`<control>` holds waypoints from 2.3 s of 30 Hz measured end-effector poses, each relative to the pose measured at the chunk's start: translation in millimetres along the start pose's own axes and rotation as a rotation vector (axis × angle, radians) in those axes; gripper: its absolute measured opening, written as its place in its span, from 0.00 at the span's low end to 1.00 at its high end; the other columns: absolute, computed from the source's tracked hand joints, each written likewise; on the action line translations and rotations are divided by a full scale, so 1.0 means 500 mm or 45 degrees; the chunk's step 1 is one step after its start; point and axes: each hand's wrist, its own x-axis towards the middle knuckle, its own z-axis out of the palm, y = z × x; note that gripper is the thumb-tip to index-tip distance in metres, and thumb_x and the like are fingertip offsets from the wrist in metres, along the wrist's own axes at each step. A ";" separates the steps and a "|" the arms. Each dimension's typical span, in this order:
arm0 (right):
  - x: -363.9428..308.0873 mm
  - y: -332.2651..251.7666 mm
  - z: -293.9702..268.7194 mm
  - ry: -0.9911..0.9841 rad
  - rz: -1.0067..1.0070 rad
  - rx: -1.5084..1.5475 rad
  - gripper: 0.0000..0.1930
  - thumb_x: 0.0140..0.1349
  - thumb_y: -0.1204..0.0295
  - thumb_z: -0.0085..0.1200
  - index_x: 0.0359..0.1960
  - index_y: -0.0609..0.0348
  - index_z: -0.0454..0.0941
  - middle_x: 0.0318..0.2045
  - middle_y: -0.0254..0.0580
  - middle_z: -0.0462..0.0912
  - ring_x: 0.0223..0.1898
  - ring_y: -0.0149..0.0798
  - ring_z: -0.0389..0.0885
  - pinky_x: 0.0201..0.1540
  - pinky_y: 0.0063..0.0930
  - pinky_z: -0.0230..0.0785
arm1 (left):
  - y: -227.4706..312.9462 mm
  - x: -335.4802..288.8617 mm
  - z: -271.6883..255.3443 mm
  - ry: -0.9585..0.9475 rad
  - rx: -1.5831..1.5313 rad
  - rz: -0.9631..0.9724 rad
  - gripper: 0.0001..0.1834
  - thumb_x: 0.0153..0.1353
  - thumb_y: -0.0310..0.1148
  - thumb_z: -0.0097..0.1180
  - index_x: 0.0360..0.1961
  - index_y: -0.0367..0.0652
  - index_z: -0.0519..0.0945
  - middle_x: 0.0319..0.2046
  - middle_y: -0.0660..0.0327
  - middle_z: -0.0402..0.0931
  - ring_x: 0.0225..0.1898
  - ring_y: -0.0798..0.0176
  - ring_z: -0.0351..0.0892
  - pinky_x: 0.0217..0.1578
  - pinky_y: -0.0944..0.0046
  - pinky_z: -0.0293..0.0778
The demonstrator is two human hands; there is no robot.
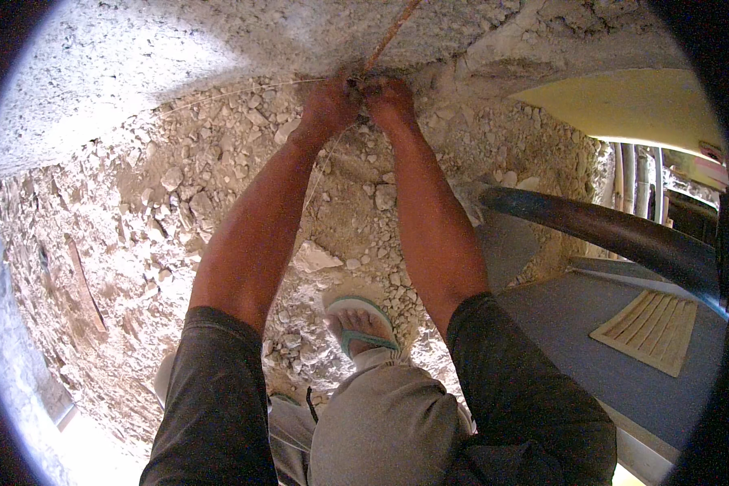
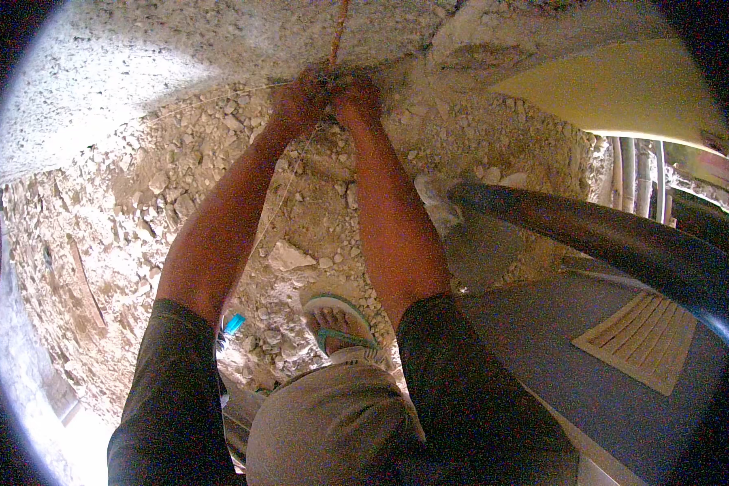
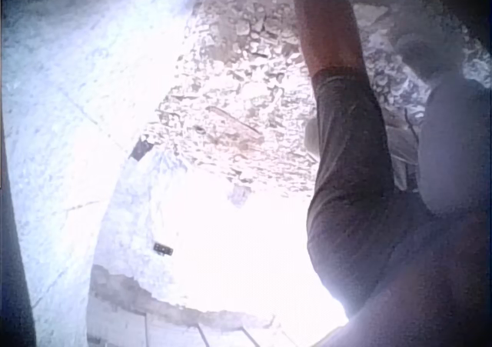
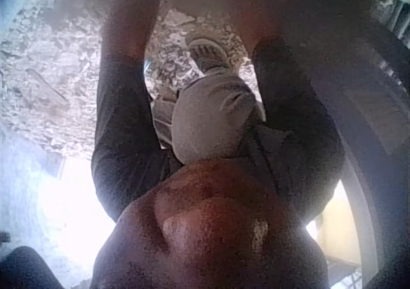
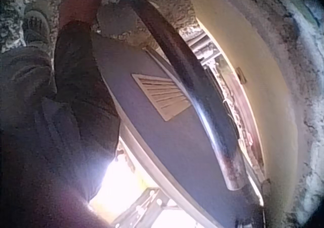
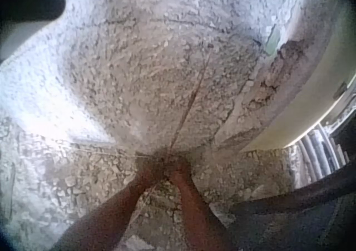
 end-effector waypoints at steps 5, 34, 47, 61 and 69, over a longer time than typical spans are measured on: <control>0.009 0.009 0.016 0.059 0.027 -0.028 0.12 0.56 0.64 0.58 0.36 0.57 0.84 0.35 0.52 0.84 0.40 0.53 0.82 0.45 0.42 0.74 | -0.011 0.009 -0.006 -0.025 -0.316 0.049 0.22 0.58 0.37 0.54 0.54 0.43 0.73 0.43 0.40 0.77 0.45 0.35 0.76 0.46 0.43 0.73; -0.002 0.020 0.011 0.238 -0.014 -0.064 0.11 0.56 0.69 0.57 0.37 0.63 0.78 0.29 0.59 0.81 0.35 0.61 0.80 0.40 0.50 0.71 | 0.021 0.014 -0.014 -0.224 0.339 -0.082 0.25 0.51 0.33 0.53 0.53 0.49 0.77 0.44 0.45 0.79 0.47 0.41 0.78 0.49 0.46 0.74; -0.008 -0.024 0.035 0.407 0.002 -0.117 0.11 0.55 0.73 0.55 0.39 0.66 0.75 0.33 0.59 0.80 0.38 0.62 0.79 0.42 0.50 0.70 | -0.005 0.002 -0.006 -0.045 0.345 -0.063 0.22 0.51 0.31 0.54 0.51 0.49 0.78 0.34 0.44 0.80 0.36 0.40 0.80 0.39 0.45 0.77; 0.000 -0.018 0.063 0.799 -0.117 -0.171 0.14 0.53 0.77 0.54 0.42 0.67 0.73 0.38 0.60 0.77 0.41 0.61 0.78 0.45 0.51 0.69 | 0.036 -0.028 -0.013 -0.033 0.400 -0.326 0.25 0.61 0.33 0.47 0.59 0.36 0.67 0.42 0.43 0.77 0.44 0.40 0.78 0.43 0.48 0.76; 0.004 0.028 0.044 0.417 0.213 -0.131 0.17 0.60 0.66 0.52 0.45 0.68 0.76 0.45 0.63 0.78 0.47 0.61 0.78 0.51 0.48 0.69 | 0.048 -0.148 -0.018 0.045 0.177 -0.313 0.18 0.53 0.27 0.53 0.47 0.35 0.73 0.35 0.40 0.78 0.39 0.37 0.79 0.39 0.45 0.76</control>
